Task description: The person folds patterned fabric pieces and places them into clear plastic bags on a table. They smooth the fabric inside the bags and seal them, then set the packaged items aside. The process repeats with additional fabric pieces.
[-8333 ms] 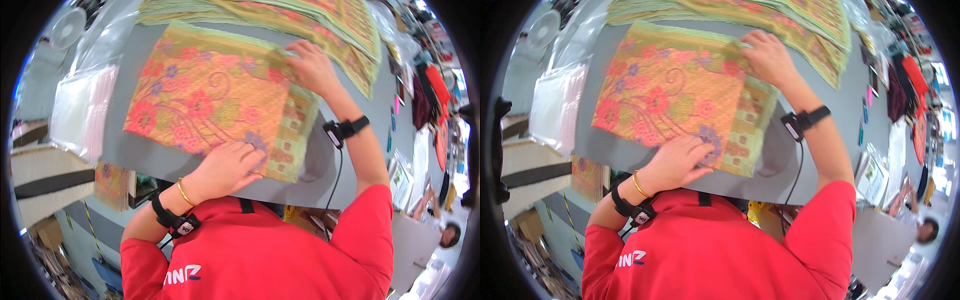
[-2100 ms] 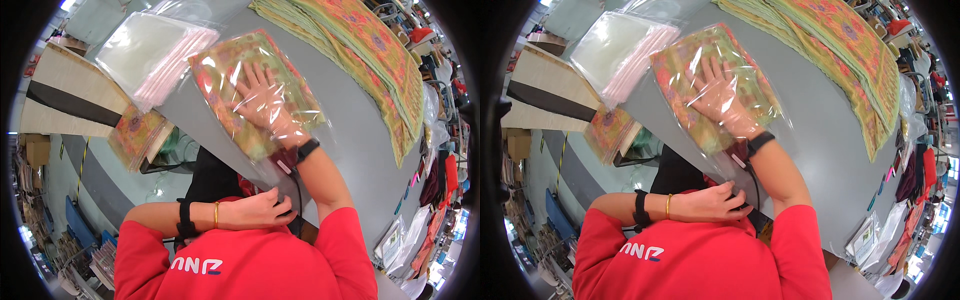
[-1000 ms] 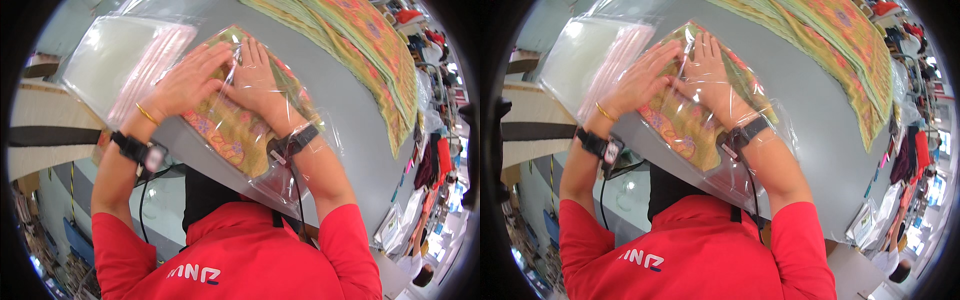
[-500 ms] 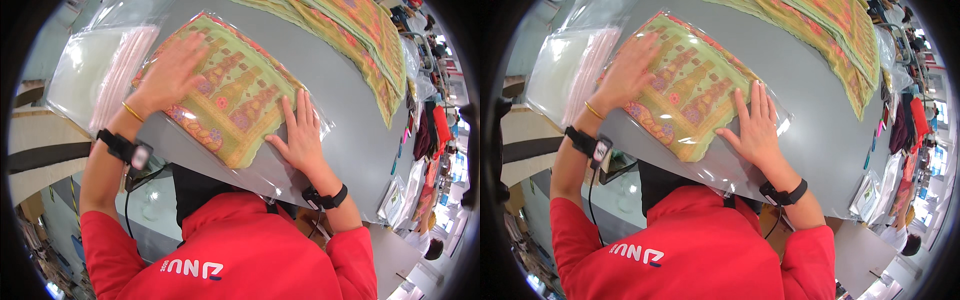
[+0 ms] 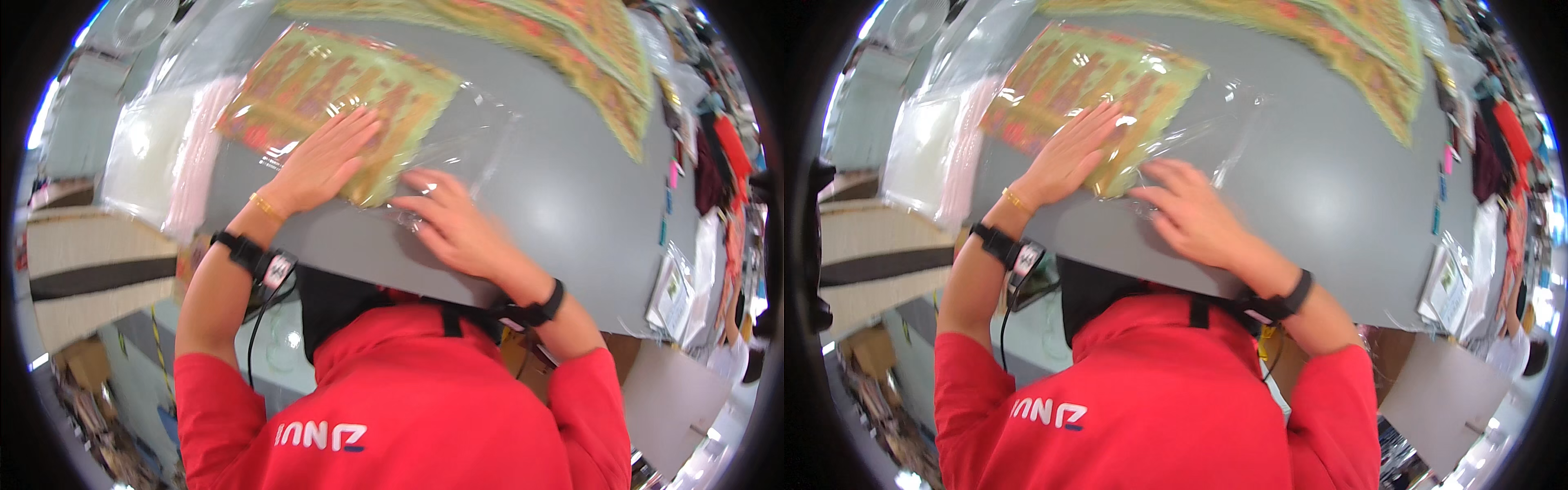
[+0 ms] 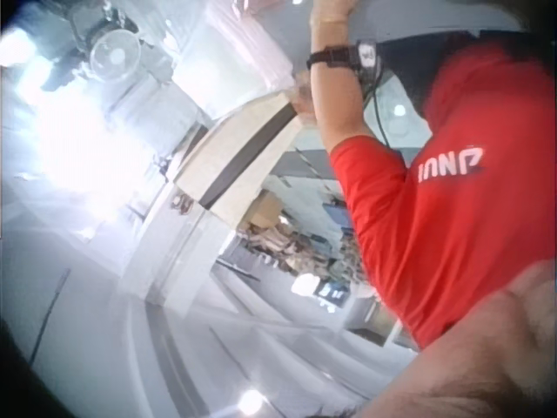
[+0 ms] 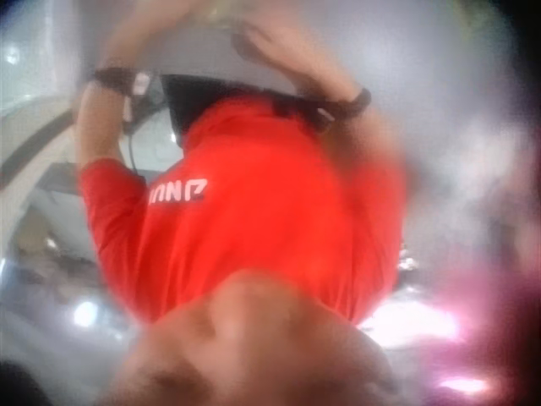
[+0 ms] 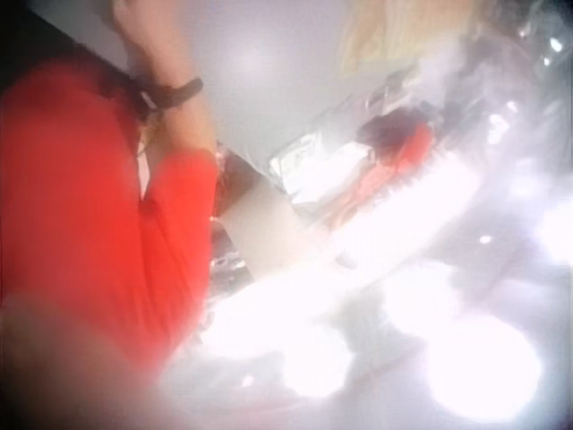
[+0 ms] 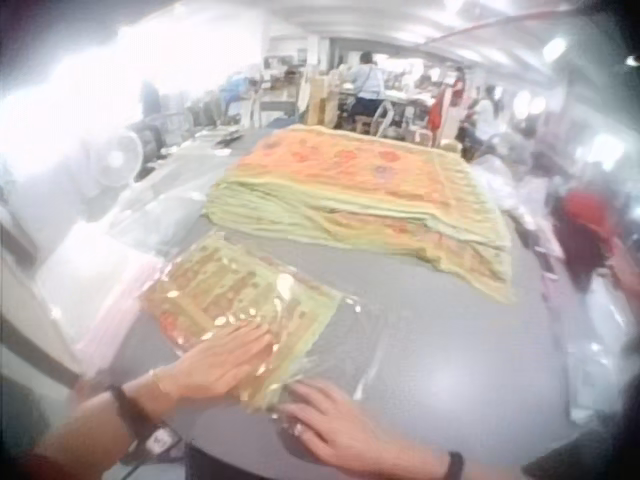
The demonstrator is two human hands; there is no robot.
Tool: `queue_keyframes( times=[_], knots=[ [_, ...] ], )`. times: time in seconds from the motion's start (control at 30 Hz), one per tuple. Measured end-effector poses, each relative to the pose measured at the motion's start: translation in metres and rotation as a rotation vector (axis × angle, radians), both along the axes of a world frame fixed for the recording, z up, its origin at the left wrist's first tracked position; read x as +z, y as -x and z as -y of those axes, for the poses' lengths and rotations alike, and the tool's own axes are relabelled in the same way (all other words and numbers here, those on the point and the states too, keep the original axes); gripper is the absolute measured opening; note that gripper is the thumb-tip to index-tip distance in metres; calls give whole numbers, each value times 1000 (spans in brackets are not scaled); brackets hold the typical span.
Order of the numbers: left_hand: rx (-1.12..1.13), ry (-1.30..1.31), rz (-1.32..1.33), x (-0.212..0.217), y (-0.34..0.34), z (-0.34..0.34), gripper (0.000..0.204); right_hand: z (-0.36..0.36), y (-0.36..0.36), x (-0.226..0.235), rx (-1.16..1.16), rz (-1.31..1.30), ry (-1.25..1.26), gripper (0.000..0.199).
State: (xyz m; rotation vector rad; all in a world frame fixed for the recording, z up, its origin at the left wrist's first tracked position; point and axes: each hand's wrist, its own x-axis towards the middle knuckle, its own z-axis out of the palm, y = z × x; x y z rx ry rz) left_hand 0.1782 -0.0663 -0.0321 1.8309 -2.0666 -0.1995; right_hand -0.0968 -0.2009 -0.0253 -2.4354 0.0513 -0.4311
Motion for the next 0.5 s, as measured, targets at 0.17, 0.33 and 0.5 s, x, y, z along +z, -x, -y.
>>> queue_keyframes(
  times=[0.17,0.33,0.5],
  knots=[
    [-21,-84,-83,5,-7,4,60,5,-41,-19,274,-27,-768,44],
    [-10,-109,-149,20,5,8,66,6,-64,-21,275,-143,-565,34],
    [-130,-104,-9,19,-6,8,70,17,-34,7,278,-248,-937,23]
  ],
)
